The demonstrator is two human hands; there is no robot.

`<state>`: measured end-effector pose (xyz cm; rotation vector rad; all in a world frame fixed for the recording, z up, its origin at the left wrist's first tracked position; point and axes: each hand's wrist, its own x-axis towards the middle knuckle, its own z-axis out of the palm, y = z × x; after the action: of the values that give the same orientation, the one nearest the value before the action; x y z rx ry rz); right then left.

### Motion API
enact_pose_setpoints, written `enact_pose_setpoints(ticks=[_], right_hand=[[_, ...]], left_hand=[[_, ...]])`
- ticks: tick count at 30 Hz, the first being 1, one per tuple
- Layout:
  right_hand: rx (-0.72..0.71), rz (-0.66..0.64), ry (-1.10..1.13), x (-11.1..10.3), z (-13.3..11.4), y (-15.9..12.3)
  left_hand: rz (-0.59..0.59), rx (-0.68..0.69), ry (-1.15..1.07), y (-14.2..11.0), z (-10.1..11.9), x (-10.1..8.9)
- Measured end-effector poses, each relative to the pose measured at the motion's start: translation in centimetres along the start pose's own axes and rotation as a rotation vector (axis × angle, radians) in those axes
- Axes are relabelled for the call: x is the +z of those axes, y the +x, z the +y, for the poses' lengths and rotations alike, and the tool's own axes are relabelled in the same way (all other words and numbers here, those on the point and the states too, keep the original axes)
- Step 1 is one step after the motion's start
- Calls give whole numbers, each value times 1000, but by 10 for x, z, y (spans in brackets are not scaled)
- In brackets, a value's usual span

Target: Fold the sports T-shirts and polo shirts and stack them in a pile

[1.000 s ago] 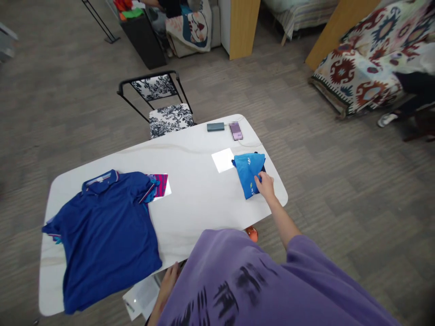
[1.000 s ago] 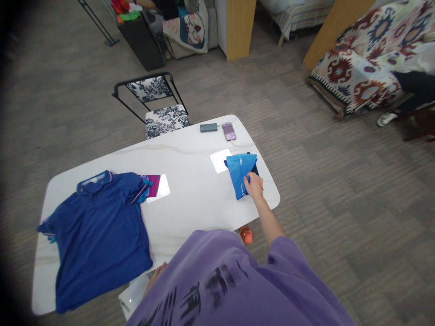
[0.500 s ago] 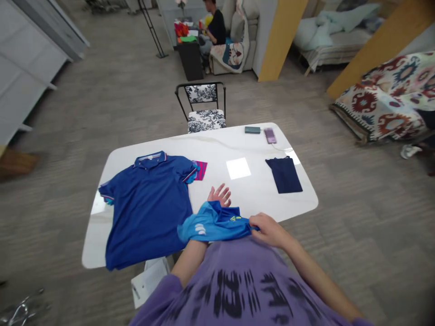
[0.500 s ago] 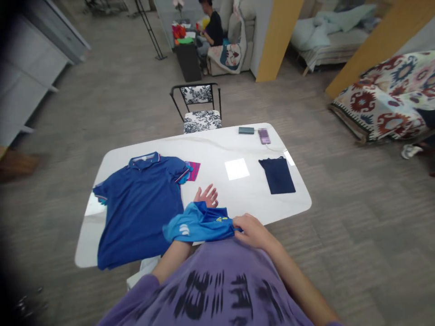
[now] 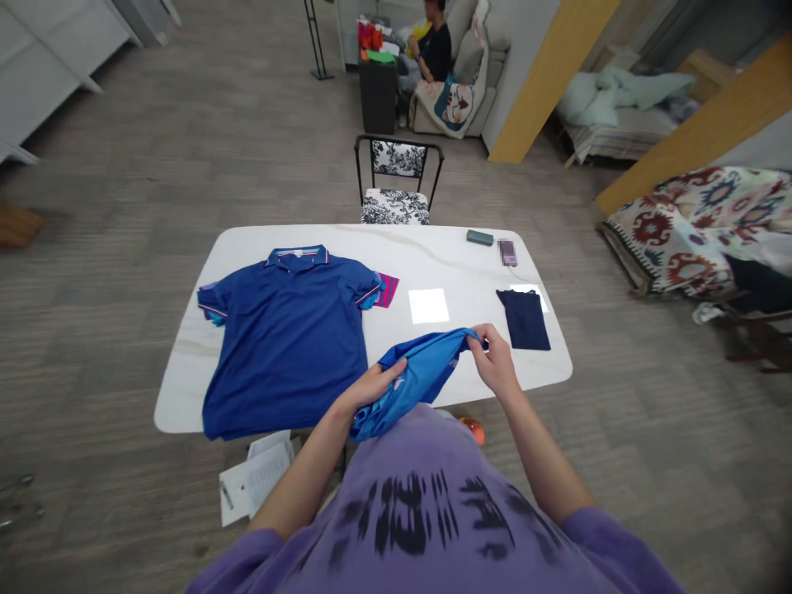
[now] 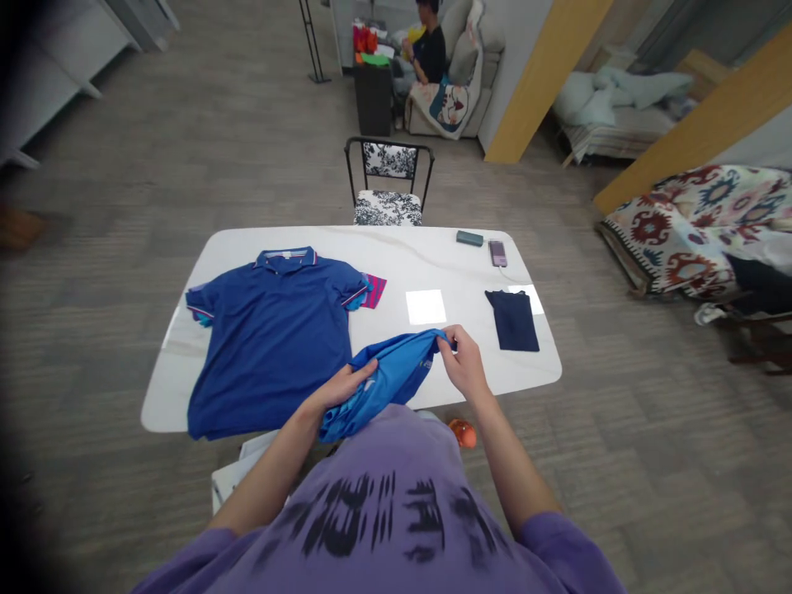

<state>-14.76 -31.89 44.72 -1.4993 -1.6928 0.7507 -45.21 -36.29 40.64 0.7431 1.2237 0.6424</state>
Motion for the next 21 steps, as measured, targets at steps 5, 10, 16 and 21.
enact_pose_setpoints(ticks=[5, 10, 16, 21], right_hand=[[-61, 49, -15, -4, -5, 17], [-200, -65, 28, -14, -14, 23], [-391, -208, 270, -2, -75, 28], [-488, -286, 316, 19, -91, 25]], left_hand=[[217, 230, 67, -19, 48, -14], [343, 447, 45, -43, 97, 2], [353, 561, 21, -64, 156, 46], [501, 763, -38, -93, 216, 66]])
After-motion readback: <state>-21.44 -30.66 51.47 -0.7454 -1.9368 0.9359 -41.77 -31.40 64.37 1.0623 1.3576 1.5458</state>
